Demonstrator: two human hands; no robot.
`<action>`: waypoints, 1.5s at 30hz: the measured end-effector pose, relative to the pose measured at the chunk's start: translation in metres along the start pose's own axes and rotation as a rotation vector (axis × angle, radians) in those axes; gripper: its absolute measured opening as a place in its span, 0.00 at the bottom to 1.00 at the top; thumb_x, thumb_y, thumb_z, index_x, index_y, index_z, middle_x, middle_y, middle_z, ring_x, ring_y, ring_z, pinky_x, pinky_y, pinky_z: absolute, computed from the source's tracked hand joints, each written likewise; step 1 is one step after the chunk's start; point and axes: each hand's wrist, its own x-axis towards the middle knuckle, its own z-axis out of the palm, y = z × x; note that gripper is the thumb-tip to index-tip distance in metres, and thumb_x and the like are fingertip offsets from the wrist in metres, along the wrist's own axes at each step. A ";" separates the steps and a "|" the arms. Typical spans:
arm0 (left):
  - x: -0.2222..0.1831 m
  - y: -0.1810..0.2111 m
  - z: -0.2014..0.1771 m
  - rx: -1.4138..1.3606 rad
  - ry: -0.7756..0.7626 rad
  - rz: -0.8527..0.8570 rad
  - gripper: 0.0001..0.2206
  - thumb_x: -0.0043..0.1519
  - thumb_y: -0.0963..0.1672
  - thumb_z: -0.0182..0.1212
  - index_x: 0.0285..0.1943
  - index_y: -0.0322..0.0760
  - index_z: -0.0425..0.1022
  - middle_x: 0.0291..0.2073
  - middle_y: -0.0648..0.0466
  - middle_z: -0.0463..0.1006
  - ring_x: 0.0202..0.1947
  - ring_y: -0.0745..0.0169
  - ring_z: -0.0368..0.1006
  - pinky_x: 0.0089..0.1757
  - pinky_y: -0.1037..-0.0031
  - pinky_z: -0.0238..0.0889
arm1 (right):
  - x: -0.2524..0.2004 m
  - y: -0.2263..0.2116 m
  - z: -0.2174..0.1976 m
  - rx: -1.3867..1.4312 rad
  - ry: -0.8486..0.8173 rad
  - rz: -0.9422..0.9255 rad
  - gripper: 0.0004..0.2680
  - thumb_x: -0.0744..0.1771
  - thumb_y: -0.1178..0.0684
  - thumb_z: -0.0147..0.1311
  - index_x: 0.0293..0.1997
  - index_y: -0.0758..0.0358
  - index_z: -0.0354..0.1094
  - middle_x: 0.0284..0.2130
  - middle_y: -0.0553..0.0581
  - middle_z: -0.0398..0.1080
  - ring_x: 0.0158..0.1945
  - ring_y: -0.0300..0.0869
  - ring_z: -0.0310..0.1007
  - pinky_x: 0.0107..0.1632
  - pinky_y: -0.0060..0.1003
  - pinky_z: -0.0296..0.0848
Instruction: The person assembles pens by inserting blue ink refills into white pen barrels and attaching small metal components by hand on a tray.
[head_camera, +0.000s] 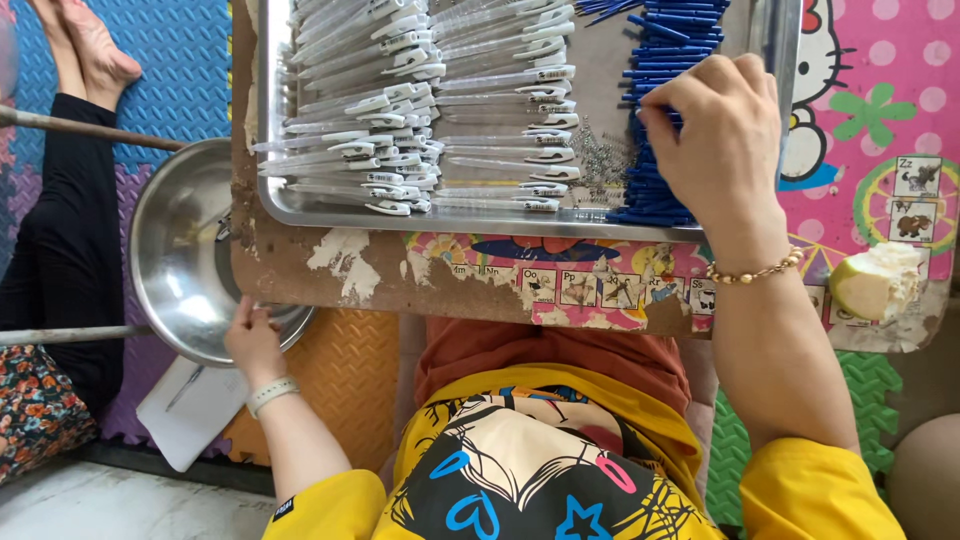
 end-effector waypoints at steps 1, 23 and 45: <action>0.028 -0.037 0.003 -0.093 0.006 0.062 0.21 0.74 0.42 0.49 0.78 0.40 0.64 0.53 0.56 0.79 0.28 0.74 0.66 0.34 0.83 0.66 | 0.002 -0.006 -0.002 -0.036 -0.013 -0.028 0.03 0.73 0.53 0.73 0.46 0.55 0.84 0.43 0.52 0.75 0.49 0.50 0.66 0.53 0.44 0.69; -0.198 0.223 0.136 0.090 -0.492 1.698 0.06 0.69 0.44 0.67 0.51 0.38 0.81 0.45 0.50 0.79 0.47 0.55 0.75 0.50 0.63 0.66 | 0.009 -0.019 0.009 0.072 -0.135 -0.054 0.05 0.67 0.55 0.65 0.34 0.58 0.74 0.43 0.54 0.69 0.51 0.54 0.63 0.54 0.48 0.65; -0.176 0.268 0.199 0.673 -0.655 1.662 0.09 0.63 0.46 0.71 0.40 0.46 0.73 0.37 0.56 0.75 0.40 0.51 0.72 0.44 0.58 0.62 | 0.018 0.009 -0.020 0.611 0.191 0.423 0.06 0.74 0.69 0.64 0.52 0.65 0.77 0.43 0.57 0.70 0.39 0.39 0.69 0.41 0.30 0.73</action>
